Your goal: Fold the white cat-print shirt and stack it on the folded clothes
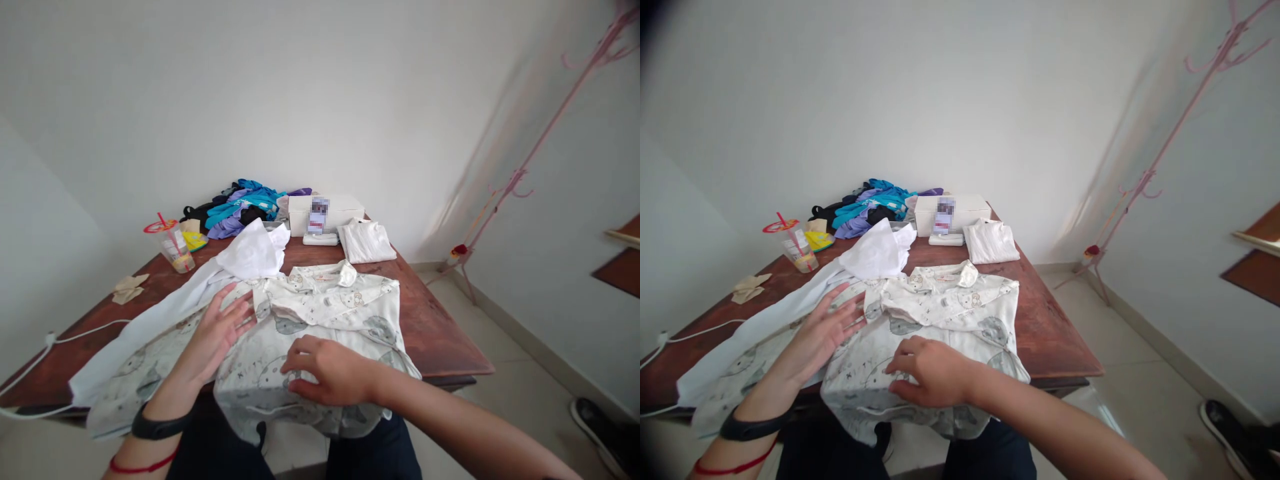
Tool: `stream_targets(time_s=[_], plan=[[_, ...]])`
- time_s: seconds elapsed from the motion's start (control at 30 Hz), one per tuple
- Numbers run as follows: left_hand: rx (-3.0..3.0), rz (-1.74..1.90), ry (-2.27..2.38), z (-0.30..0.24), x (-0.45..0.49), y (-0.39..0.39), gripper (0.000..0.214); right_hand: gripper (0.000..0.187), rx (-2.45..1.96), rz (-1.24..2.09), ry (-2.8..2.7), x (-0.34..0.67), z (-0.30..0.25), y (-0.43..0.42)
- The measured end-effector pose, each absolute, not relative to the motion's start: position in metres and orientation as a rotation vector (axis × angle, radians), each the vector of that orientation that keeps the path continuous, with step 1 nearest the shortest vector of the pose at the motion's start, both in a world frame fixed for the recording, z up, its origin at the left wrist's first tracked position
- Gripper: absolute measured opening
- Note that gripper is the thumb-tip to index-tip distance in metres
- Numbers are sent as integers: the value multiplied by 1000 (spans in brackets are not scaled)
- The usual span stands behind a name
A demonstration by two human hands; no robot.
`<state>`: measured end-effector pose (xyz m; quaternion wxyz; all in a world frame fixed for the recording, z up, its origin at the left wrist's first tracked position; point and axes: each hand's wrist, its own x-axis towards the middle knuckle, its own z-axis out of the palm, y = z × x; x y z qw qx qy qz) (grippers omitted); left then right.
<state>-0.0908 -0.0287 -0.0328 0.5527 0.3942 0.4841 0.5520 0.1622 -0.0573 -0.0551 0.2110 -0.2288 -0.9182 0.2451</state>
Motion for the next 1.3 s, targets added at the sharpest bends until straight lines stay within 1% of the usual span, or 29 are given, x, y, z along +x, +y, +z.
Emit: stream_targets(time_s=[0.1, 0.17, 0.23, 0.3, 0.4, 0.47, 0.57, 0.6, 0.7, 0.8, 0.9, 1.0, 1.1, 1.2, 1.3], plan=[[1340, 1184, 1167, -45, -89, -26, 88, 34, -694, 653, -2572, 157, -72, -61], [1727, 1090, 1258, -58, -91, -21, 90, 35, -724, 665, -2577, 158, -75, -58], [2082, 965, 1332, -70, -94, -14, 82, 35, -736, 694, -2585, 161, -75, -58], [2310, 857, 1363, -78, -97, -7, 77, 35, -748, 717, -2586, 164, -74, -60], [2440, 837, 1444, -79, -99, 1, 75, 35, -778, 728, -2569, 167, -76, -65], [2452, 894, 1555, -75, -100, 6, 64, 35, -806, 725, -2551, 171, -78, -67], [2430, 1010, 1666, -65, -101, 14, 32, 37, -862, 722, -2534, 176, -82, -70], [2421, 1061, 1670, -61, -102, 17, 26, 39, -884, 722, -2536, 177, -83, -71], [2348, 1217, 1589, -45, -102, 25, 28, 49, -969, 726, -2557, 181, -84, -74], [2144, 1247, 1580, -27, -99, 30, 34, 61, -1097, 727, -2586, 182, -84, -72], [1881, 1295, 1567, -11, -93, 32, 37, 69, -1249, 706, -2590, 184, -84, -67], [1599, 1320, 1470, -3, -87, 34, 37, 69, -1338, 684, -2536, 190, -85, -71], [1254, 1274, 1357, -1, -85, 37, 33, 64, -1231, 705, -2513, 195, -86, -85], [1025, 1177, 1172, 6, -79, 38, 26, 67, -1106, 708, -2585, 193, -89, -96], [941, 1122, 944, 27, -63, 37, 17, 70, -1140, 630, -2609, 186, -96, -91]])
